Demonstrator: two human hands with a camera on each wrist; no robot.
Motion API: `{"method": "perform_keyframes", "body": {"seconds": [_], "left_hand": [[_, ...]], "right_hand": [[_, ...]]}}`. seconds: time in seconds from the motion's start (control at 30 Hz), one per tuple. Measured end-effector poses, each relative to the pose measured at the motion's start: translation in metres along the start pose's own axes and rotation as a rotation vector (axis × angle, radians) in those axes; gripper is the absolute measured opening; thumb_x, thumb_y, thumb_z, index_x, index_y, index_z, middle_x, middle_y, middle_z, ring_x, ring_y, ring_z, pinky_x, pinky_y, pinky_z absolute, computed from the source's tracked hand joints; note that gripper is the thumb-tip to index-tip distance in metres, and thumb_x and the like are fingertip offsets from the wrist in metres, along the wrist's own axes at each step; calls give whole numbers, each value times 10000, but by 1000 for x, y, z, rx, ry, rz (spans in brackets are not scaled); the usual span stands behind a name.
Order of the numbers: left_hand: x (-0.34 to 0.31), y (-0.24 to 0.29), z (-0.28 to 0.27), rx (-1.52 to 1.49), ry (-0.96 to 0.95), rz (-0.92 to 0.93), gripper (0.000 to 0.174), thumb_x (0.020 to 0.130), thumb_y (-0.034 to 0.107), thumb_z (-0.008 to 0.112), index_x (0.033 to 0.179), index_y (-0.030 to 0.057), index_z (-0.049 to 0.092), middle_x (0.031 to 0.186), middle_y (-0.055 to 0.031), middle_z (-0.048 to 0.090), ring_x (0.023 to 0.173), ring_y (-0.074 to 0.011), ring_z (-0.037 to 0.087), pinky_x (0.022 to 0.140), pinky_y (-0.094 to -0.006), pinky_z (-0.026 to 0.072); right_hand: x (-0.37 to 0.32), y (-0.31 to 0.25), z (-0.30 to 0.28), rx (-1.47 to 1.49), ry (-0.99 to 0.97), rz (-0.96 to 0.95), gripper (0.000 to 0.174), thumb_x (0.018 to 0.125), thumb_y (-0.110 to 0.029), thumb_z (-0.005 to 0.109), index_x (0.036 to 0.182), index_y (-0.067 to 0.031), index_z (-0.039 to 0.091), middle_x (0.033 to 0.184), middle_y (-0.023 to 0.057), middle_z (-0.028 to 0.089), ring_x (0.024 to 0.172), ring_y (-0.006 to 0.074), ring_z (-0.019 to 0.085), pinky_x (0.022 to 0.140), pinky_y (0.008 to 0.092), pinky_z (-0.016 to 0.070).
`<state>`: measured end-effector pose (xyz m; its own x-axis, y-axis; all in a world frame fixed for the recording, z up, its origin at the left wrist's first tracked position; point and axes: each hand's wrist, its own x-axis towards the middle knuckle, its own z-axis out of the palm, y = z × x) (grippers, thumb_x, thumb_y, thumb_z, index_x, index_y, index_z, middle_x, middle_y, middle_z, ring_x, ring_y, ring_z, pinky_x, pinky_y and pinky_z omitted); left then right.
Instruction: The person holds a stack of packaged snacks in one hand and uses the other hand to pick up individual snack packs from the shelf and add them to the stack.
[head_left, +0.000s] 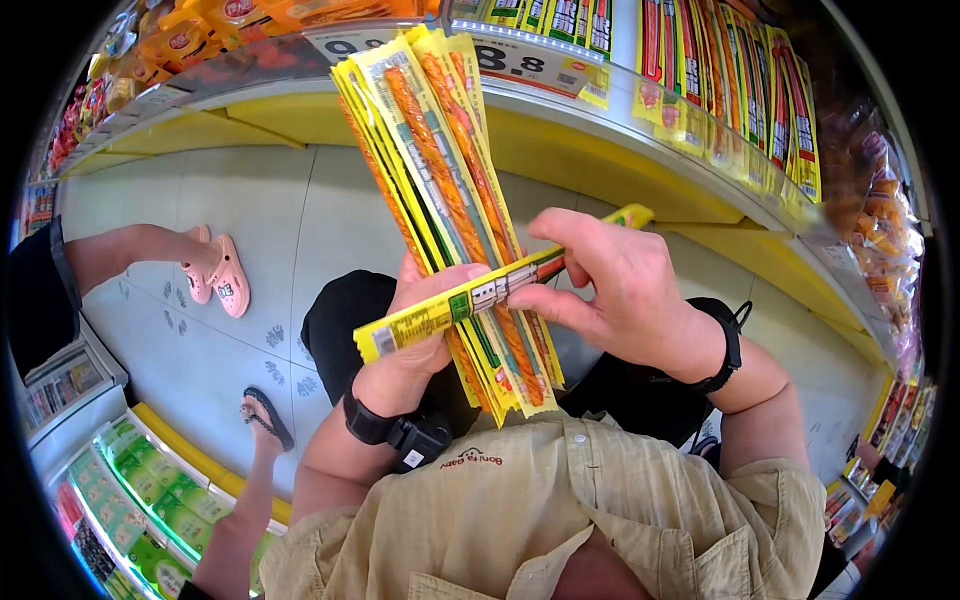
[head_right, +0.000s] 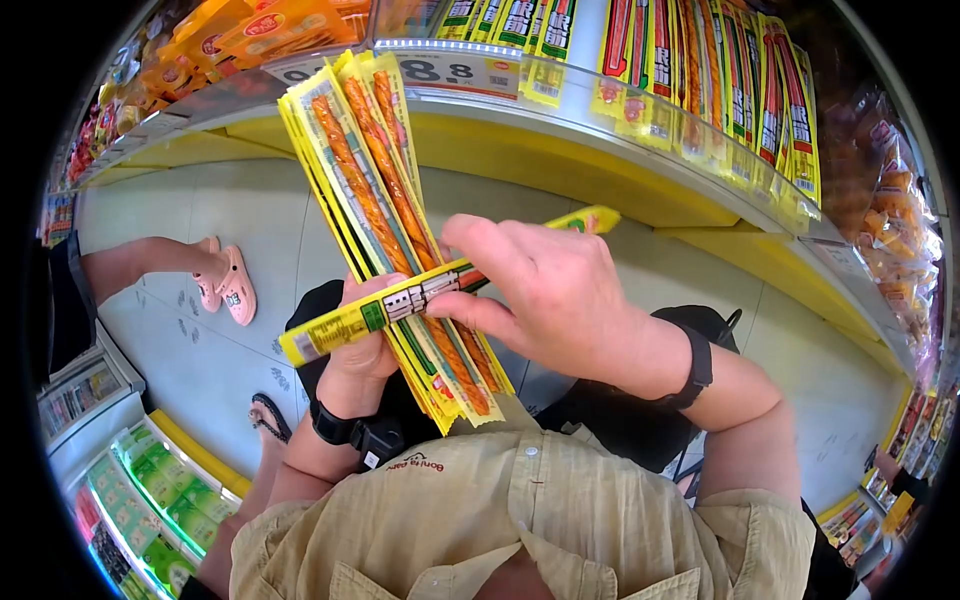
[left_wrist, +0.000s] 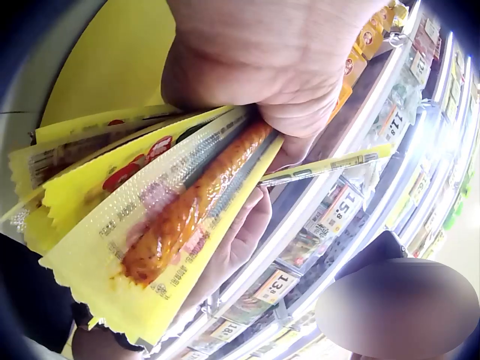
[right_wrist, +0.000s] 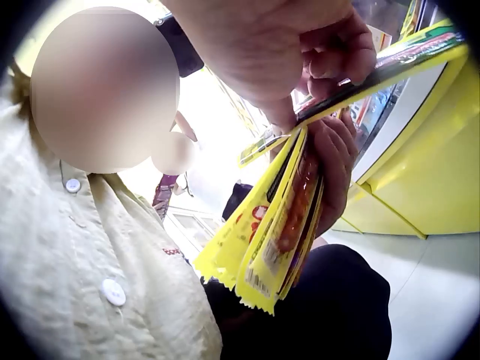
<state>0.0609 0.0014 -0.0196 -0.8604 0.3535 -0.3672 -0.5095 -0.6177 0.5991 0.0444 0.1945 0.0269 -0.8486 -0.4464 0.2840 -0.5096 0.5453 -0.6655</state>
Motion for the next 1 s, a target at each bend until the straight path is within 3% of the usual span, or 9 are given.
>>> {"method": "perform_keyframes", "body": {"seconds": [0.17, 0.37, 0.47, 0.5, 0.63, 0.73, 0.83, 0.9, 1.0], "left_hand": [[-1, -15, -8, -112, 20, 16, 367, 866, 122, 597, 1210, 57, 484, 1110, -84, 597, 978, -182, 613, 860, -331, 519], [2, -1, 4, 26, 45, -49, 380, 800, 92, 586, 1162, 20, 492, 1001, -93, 618, 872, -169, 629, 801, -315, 524], [-1, 4, 10, 28, 50, -76, 387, 779, 101, 589, 1136, -16, 496, 957, -140, 616, 853, -254, 649, 777, -381, 543], [-4, 7, 18, 51, 96, -82, 385, 777, 102, 589, 1125, -31, 496, 952, -157, 611, 848, -286, 653, 768, -409, 549], [2, 4, 13, 3, 33, -112, 477, 762, 131, 605, 1179, -14, 426, 1002, -166, 562, 875, -301, 633, 815, -467, 532], [1, 7, 15, 5, 26, -120, 473, 763, 139, 605, 1174, -14, 429, 1002, -166, 560, 870, -300, 633, 816, -465, 531], [-1, 8, 14, -1, 4, -112, 470, 761, 141, 603, 1170, -14, 430, 980, -165, 557, 865, -295, 633, 811, -469, 530], [-1, 8, 15, -2, -2, -104, 469, 760, 139, 601, 1168, -16, 429, 967, -162, 555, 860, -292, 634, 801, -472, 532], [-3, 7, 14, -114, -7, -96, 375, 790, 52, 574, 1145, -16, 475, 952, -157, 605, 854, -306, 656, 771, -429, 556]], "right_hand": [[-5, 2, -5, -77, -144, 115, 321, 792, -267, 694, 1005, -84, 539, 683, 79, 629, 575, 270, 616, 495, 349, 481], [-11, 7, -5, 358, -235, 297, 236, 820, -207, 673, 967, -73, 546, 647, 95, 606, 553, 293, 597, 480, 347, 452], [-5, -1, -40, 481, -260, 261, 191, 828, -181, 661, 937, -58, 562, 621, 96, 577, 544, 245, 600, 487, 314, 438], [-2, -8, -63, 472, -360, 351, 178, 827, -164, 664, 920, -42, 573, 614, 76, 559, 551, 166, 596, 498, 274, 426], [-15, -18, -111, 840, 110, 395, 455, 622, -215, 858, 900, -1, 569, 719, 43, 612, 646, 125, 606, 581, 229, 475], [-25, -5, -147, 957, 144, 15, 500, 631, -219, 850, 952, -5, 533, 730, 64, 608, 701, 155, 615, 653, 267, 520], [-17, -22, -159, 756, 272, -128, 334, 785, -172, 731, 991, -25, 513, 718, 74, 587, 713, 184, 603, 676, 305, 527], [-4, -28, -152, 193, 304, -67, 277, 810, -118, 664, 1027, -24, 520, 758, 80, 577, 728, 193, 601, 670, 313, 507], [45, 0, -140, -308, 87, -56, 324, 799, -44, 607, 1112, -65, 529, 839, 108, 552, 760, 258, 590, 665, 333, 475]]}}
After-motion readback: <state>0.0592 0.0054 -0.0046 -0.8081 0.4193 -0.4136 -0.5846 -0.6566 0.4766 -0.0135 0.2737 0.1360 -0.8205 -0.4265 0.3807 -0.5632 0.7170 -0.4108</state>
